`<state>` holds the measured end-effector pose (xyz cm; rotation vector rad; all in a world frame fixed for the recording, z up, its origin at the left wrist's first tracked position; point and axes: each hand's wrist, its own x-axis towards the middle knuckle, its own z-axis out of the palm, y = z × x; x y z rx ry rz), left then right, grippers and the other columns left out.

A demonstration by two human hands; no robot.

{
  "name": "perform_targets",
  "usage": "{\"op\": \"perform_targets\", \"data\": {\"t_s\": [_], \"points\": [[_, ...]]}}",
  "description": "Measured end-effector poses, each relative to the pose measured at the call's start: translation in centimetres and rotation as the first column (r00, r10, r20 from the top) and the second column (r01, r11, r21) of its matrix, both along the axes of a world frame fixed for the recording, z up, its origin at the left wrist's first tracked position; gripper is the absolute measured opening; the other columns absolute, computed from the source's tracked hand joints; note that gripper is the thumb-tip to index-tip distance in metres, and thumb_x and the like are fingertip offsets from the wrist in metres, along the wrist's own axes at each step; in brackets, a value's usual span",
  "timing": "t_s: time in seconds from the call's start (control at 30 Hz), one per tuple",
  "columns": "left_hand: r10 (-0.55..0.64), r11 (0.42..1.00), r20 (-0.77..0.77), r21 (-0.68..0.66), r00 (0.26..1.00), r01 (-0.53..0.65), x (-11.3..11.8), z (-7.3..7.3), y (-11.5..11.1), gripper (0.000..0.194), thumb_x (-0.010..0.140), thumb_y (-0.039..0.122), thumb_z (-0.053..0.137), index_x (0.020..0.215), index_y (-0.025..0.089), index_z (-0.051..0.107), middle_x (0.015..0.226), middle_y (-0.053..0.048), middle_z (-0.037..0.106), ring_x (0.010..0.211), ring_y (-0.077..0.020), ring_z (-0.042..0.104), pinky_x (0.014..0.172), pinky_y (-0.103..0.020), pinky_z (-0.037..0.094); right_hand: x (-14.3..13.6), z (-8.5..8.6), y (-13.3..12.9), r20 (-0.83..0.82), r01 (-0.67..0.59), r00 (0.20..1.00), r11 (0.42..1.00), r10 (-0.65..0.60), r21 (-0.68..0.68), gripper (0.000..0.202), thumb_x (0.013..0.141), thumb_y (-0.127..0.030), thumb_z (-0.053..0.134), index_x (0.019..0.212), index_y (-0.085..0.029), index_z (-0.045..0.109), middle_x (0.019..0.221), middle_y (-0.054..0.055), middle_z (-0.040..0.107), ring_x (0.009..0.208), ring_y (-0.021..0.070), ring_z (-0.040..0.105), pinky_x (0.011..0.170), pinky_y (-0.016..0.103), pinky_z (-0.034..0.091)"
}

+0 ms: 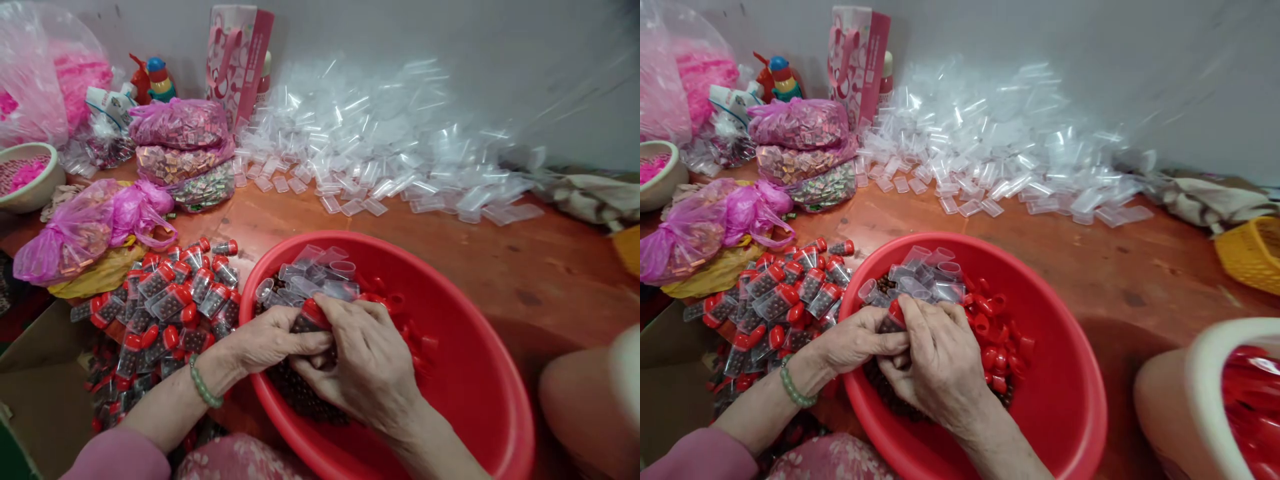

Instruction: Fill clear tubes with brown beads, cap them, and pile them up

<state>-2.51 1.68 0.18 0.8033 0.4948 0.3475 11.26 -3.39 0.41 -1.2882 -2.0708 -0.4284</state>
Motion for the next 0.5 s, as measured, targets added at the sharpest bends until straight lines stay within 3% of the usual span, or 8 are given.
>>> {"op": "perform_targets", "data": {"t_s": [0.07,0.17,0.23,0.33,0.4,0.5], "points": [[0.011,1.0,0.018,-0.01,1.0,-0.011,0.0,-0.4,0.0,0.053,0.059,0.059,0.078,0.057,0.01,0.058,0.056,0.001,0.054,0.055,-0.0064,0.046,0.059,-0.022,0.037,0.0,0.0,0.0,0.003,-0.005,1.0,1.0,0.005,0.005,0.062,0.079,-0.033,0.059,0.132,-0.009,0.041,0.092,0.016,0.069,0.077,0.026,0.066,0.072,0.04,0.05],[0.063,0.994,-0.001,-0.092,0.998,-0.063,0.5,-0.6,0.1,0.056,0.076,0.065,0.06,0.062,0.011,0.061,0.058,-0.002,0.058,0.057,-0.0097,0.053,0.062,-0.023,0.043,0.1,-0.1,-0.1,0.027,0.011,1.0,1.0,-0.012,0.017,0.06,0.08,-0.034,0.06,0.131,-0.009,0.041,0.09,0.017,0.068,0.077,0.0279,0.066,0.069,0.039,0.05],[0.103,0.971,-0.09,-0.206,0.991,-0.119,1.1,-0.4,0.2,0.057,0.091,0.057,0.042,0.061,0.012,0.061,0.055,-0.001,0.057,0.056,-0.0104,0.055,0.063,-0.024,0.046,0.2,-0.2,-0.1,0.086,0.022,0.996,1.0,-0.023,0.007,0.059,0.082,-0.038,0.059,0.132,-0.012,0.041,0.088,0.017,0.069,0.074,0.0293,0.066,0.067,0.04,0.049],[0.139,0.927,-0.279,-0.301,0.95,-0.224,2.0,0.2,0.1,0.05,0.093,0.045,0.044,0.056,0.014,0.056,0.052,0.0,0.055,0.051,-0.0097,0.051,0.057,-0.023,0.044,0.3,-0.4,-0.1,0.172,-0.059,0.983,0.998,0.058,0.005,0.056,0.085,-0.04,0.056,0.131,-0.01,0.042,0.079,0.016,0.069,0.062,0.0288,0.064,0.061,0.04,0.046],[0.219,0.904,-0.382,-0.266,0.898,-0.334,2.4,0.4,-0.4,0.042,0.088,0.042,0.052,0.056,0.015,0.055,0.056,0.001,0.056,0.053,-0.0097,0.05,0.058,-0.024,0.042,0.3,-0.7,0.0,0.178,-0.138,0.975,0.99,0.133,0.016,0.056,0.085,-0.04,0.057,0.128,-0.005,0.046,0.073,0.017,0.068,0.057,0.0286,0.062,0.059,0.042,0.044],[0.349,0.892,-0.499,-0.083,0.793,-0.445,2.6,0.2,-1.4,0.035,0.081,0.04,0.056,0.054,0.018,0.054,0.056,0.003,0.049,0.06,-0.0107,0.047,0.062,-0.026,0.039,0.7,-1.5,-0.3,0.142,-0.209,0.968,0.978,0.205,0.013,0.062,0.081,-0.043,0.064,0.127,-0.003,0.05,0.075,0.019,0.069,0.059,0.0291,0.063,0.061,0.044,0.043]]}}
